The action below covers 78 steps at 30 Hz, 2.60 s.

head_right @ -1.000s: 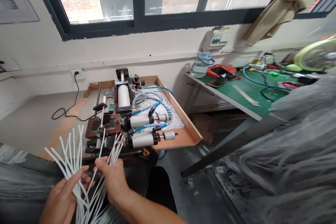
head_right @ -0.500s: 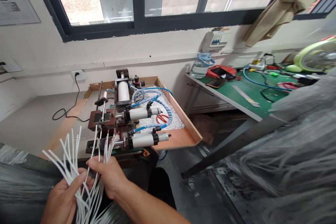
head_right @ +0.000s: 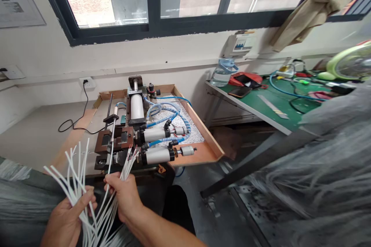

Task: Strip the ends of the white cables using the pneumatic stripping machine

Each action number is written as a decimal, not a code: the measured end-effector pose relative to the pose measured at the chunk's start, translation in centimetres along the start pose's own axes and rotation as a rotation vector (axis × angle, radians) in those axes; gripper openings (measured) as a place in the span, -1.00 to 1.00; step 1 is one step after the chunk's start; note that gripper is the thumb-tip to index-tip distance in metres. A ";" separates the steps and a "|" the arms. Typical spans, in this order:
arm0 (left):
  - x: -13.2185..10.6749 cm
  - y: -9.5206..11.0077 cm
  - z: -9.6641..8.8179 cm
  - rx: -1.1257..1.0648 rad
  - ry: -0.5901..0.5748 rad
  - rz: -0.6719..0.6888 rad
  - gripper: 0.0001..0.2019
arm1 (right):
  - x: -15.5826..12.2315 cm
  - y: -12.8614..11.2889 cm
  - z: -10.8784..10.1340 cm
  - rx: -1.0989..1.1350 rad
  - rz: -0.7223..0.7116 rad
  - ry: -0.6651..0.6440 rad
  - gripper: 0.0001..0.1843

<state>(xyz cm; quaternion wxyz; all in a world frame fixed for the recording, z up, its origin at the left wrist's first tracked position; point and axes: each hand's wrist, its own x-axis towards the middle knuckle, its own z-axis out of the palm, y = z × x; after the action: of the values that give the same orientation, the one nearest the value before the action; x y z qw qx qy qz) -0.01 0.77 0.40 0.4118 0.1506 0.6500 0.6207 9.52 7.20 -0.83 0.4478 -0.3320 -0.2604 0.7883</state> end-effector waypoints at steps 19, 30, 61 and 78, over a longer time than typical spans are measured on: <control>0.0 -0.5 0.2 -0.096 -0.030 0.021 -0.81 | -0.6 0.2 -0.5 -0.066 -0.132 -0.039 -0.80; -0.4 0.3 0.8 -0.127 -0.047 0.015 -0.81 | 0.3 -0.2 0.1 0.079 0.023 -0.040 -0.80; 0.3 0.4 0.5 -0.135 -0.023 0.002 -0.81 | 0.9 0.0 0.8 0.225 0.097 -0.008 -0.85; 0.6 -0.1 -0.2 -0.014 -0.009 0.101 -0.77 | 0.5 0.4 0.3 0.095 0.000 0.063 -0.78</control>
<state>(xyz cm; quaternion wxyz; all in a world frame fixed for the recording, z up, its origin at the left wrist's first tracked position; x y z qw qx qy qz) -0.45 1.06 0.11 0.3836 0.1831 0.6356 0.6445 8.87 7.42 -1.04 0.4711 -0.3352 -0.2087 0.7887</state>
